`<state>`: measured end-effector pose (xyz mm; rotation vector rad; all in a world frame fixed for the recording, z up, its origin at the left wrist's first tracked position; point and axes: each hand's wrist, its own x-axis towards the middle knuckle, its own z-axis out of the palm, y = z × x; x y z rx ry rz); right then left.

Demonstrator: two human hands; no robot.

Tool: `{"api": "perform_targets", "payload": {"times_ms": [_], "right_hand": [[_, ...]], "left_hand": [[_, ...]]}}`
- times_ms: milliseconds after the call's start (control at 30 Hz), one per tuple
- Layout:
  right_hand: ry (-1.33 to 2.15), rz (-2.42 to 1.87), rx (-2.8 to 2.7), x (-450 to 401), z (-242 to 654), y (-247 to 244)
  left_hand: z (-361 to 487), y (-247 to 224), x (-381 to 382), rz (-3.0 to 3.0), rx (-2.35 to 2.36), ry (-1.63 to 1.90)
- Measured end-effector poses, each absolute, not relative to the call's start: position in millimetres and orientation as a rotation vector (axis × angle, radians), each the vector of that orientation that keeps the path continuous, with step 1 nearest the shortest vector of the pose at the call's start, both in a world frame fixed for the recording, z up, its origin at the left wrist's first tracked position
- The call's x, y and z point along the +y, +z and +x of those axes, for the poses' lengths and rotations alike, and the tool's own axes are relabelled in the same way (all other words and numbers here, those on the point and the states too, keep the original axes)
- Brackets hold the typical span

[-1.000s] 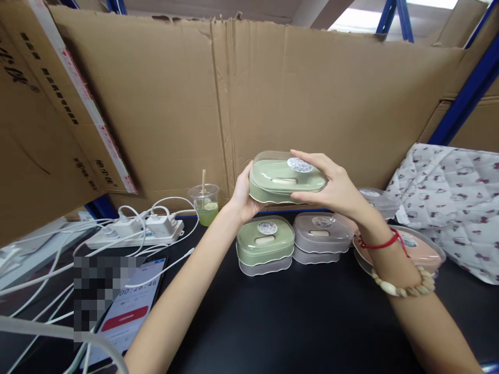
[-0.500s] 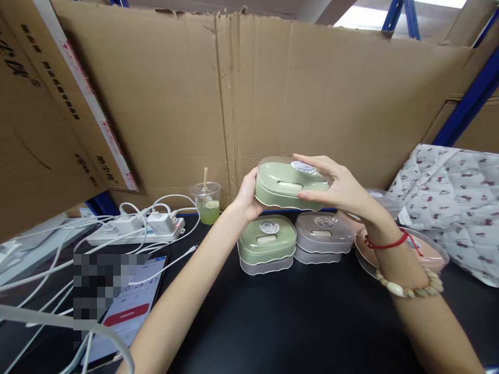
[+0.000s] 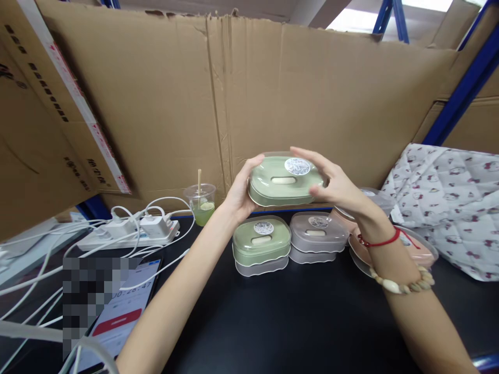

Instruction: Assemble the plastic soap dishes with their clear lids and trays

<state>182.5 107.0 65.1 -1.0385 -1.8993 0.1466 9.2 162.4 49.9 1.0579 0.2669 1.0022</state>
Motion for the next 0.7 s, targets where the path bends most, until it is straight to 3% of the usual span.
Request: {"api": "perform_targets", "payload": {"times_ms": [200,367,533,700], "right_hand": [[0.203,-1.051,-1.651,100.3,185.0,75.4],[0.272,-1.166,-1.498,91.9,202.8,76.1],[0.211,-1.348,-1.432,92.9,233.9,45.4],[0.137,-1.501,-1.551,90.4,246.2,5.7]], "left_hand": [[21.2,46.3,147.9,1.11,0.193,0.998],[32.1,39.0,138.7,1.294,0.485,1.045],[46.2,18.7,134.3,1.787,0.655,1.018],[52.9,2.3,127.6,2.264,1.077,0.707]]}}
